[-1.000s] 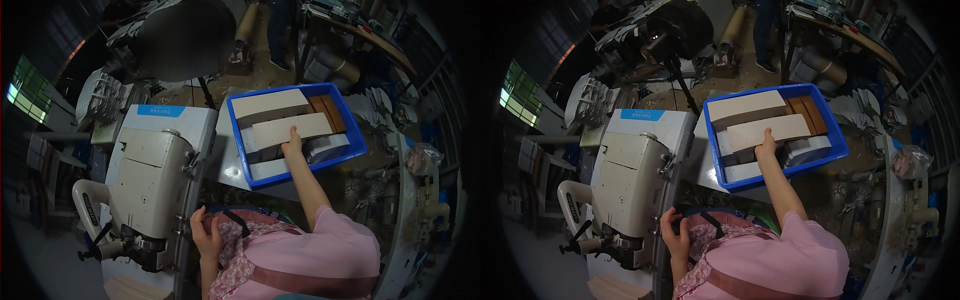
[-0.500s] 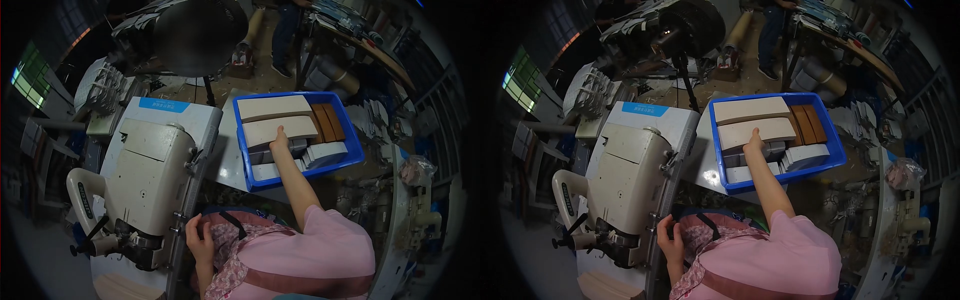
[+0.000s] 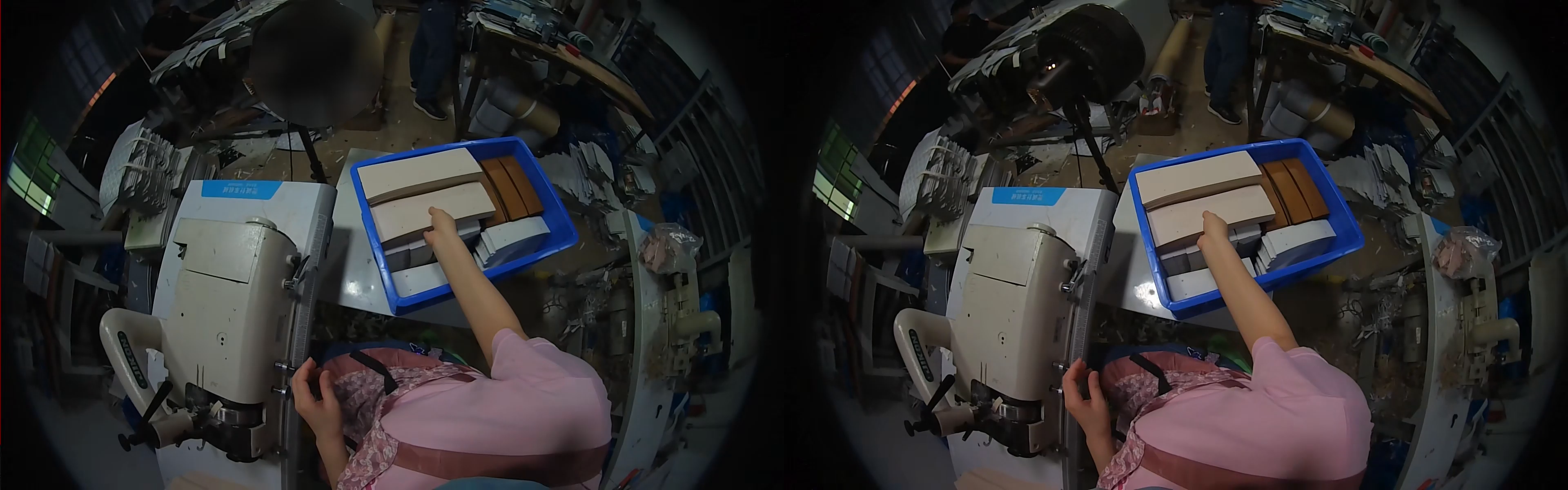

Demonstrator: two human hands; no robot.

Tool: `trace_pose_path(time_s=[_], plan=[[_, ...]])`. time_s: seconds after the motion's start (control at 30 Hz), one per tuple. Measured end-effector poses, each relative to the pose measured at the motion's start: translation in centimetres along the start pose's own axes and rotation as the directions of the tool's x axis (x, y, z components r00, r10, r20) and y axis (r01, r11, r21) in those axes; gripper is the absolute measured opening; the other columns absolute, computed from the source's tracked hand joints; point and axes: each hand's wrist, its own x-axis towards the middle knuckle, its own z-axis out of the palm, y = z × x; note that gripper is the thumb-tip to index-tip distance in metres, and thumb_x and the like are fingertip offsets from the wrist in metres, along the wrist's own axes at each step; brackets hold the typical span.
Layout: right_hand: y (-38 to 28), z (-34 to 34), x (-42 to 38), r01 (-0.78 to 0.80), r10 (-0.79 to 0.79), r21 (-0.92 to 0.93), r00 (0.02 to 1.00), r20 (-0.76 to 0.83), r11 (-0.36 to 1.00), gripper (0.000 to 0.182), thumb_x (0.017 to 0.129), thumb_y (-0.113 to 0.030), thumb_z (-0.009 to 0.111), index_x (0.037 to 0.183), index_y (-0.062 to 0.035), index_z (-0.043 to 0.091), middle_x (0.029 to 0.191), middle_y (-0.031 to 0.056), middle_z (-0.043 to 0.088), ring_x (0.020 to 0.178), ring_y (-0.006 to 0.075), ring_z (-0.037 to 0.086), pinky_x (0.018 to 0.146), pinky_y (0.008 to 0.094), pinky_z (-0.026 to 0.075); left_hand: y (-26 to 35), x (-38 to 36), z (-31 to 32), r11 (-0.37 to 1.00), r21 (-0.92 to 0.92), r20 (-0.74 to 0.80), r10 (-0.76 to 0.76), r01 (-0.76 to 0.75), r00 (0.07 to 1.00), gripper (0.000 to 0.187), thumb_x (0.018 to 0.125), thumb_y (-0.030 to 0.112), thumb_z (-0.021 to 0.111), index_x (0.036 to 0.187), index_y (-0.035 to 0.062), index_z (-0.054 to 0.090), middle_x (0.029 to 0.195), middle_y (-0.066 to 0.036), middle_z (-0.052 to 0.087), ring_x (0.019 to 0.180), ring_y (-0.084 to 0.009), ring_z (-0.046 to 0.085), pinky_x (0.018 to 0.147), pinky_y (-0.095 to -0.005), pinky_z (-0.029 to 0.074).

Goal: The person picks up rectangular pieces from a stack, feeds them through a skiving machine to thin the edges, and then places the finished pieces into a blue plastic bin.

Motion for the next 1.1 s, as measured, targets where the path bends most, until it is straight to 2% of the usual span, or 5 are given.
trace_pose_path(time_s=[0.43, 0.5, 0.6, 0.9, 1.1], plan=[[0.8, -1.4, 3.9, -0.037, 0.025, 0.241, 0.998, 0.051, 0.970, 0.051, 0.084, -0.015, 0.058, 0.132, -0.0027, 0.043, 0.143, 0.0192, 0.039, 0.126, 0.0375, 0.043, 0.103, 0.0565, 0.031, 3.3, -1.2, -11.6, 0.914, 0.401, -0.470, 0.268, -0.067, 0.841, 0.037, 0.092, 0.017, 0.060, 0.123, -0.0032, 0.056, 0.117, -0.021, 0.056, 0.100, -0.0296, 0.059, 0.087, -0.0385, 0.048], [0.4, -1.4, -1.1, 0.174, -0.163, 0.089, 0.980, -0.114, 0.981, 0.010, 0.078, -0.009, 0.056, 0.087, -0.0057, 0.053, 0.081, 0.0035, 0.049, 0.068, 0.0156, 0.044, 0.060, 0.0329, 0.043, 1.6, -1.7, -18.0, 0.834, 0.545, -0.609, 0.327, 0.081, 0.722, 0.039, 0.092, 0.020, 0.060, 0.123, -0.0032, 0.056, 0.118, -0.022, 0.055, 0.101, -0.0308, 0.059, 0.088, -0.0392, 0.047], [2.0, -0.8, -2.0, 0.341, -0.384, 0.258, 0.914, 0.135, 0.904, 0.015, 0.089, -0.010, 0.056, 0.104, -0.0131, 0.053, 0.084, -0.0027, 0.047, 0.071, 0.0071, 0.042, 0.064, 0.0249, 0.037, -1.4, -5.4, -29.8, 0.669, 0.623, -0.751, 0.366, 0.405, 0.550, 0.044, 0.091, 0.026, 0.061, 0.123, -0.0033, 0.057, 0.120, -0.023, 0.055, 0.103, -0.0327, 0.058, 0.090, -0.0403, 0.046], [6.8, 9.2, -19.7, 0.299, -0.282, 0.139, 0.515, 0.810, 0.944, 0.028, 0.099, -0.004, 0.043, 0.127, -0.0053, 0.050, 0.116, 0.0063, 0.056, 0.109, 0.0155, 0.055, 0.097, 0.0323, 0.043, -8.8, -15.5, -44.6, 0.456, 0.395, -0.877, -0.071, 0.797, 0.475, 0.058, 0.088, 0.043, 0.063, 0.122, -0.0034, 0.059, 0.124, -0.027, 0.054, 0.110, -0.0383, 0.057, 0.096, -0.0436, 0.045], [9.4, 7.3, -30.3, 0.428, -0.146, 0.240, -0.241, 0.959, 0.871, 0.014, 0.095, 0.002, 0.043, 0.101, -0.0044, 0.053, 0.103, 0.0080, 0.053, 0.100, 0.0153, 0.054, 0.092, 0.0293, 0.043, -11.5, -13.4, -41.3, 0.245, 0.185, -0.828, -0.483, 0.952, 0.285, 0.071, 0.078, 0.048, 0.072, 0.116, -0.0105, 0.060, 0.115, -0.028, 0.059, 0.108, -0.0374, 0.059, 0.090, -0.0458, 0.049]])
